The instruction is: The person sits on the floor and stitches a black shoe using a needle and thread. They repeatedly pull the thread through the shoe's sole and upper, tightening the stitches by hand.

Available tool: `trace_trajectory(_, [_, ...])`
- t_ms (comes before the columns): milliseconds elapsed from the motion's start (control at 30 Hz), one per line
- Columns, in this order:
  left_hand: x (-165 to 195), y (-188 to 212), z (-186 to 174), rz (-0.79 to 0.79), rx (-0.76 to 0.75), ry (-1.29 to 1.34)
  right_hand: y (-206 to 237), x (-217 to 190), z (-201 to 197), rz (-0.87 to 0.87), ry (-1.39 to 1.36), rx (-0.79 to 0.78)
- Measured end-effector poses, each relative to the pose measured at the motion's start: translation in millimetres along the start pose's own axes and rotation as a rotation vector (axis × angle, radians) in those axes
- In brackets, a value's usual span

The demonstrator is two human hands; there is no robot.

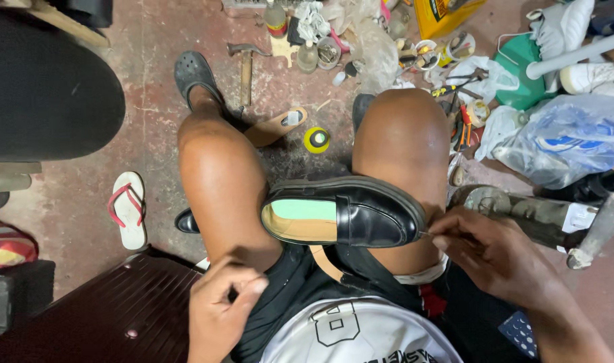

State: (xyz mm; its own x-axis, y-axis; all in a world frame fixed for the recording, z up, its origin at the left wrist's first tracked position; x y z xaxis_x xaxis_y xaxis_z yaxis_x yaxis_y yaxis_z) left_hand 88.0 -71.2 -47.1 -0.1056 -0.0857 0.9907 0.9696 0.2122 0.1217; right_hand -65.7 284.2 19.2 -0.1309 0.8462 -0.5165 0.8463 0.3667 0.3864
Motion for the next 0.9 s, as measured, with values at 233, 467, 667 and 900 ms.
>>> trace_trajectory(233, [0.3, -34.7, 44.5, -0.288, -0.088, 0.794, 13.5, -3.3, -4.5, -0.165, 0.142, 0.170])
trace_trajectory(467, [2.2, -80.4, 112.1, -0.224, -0.538, 0.036, 21.8, -18.0, -30.9, -0.331, 0.179, 0.153])
trace_trajectory(667, [7.6, -98.9, 120.8, -0.419, -0.727, 0.132, 19.4, -22.1, -52.7, -0.326, 0.205, -0.015])
trace_trajectory(900, [-1.2, -104.6, 130.0, -0.572, -0.784, 0.135, 11.1, -31.2, -51.0, -0.441, 0.341, -0.041])
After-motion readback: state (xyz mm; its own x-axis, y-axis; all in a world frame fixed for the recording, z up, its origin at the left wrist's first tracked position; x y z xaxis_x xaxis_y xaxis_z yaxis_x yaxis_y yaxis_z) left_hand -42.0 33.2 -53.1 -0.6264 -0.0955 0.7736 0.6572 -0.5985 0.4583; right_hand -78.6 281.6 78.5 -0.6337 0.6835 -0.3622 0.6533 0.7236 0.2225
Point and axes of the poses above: each hand's wrist, its own y-axis away from the middle knuckle, its own z-axis out of the palm, x = y × z, the point moved 1 cm from there along -y, towards the middle knuckle, and after that the axes turned 15 degrees about y, right-handed, at the moved point
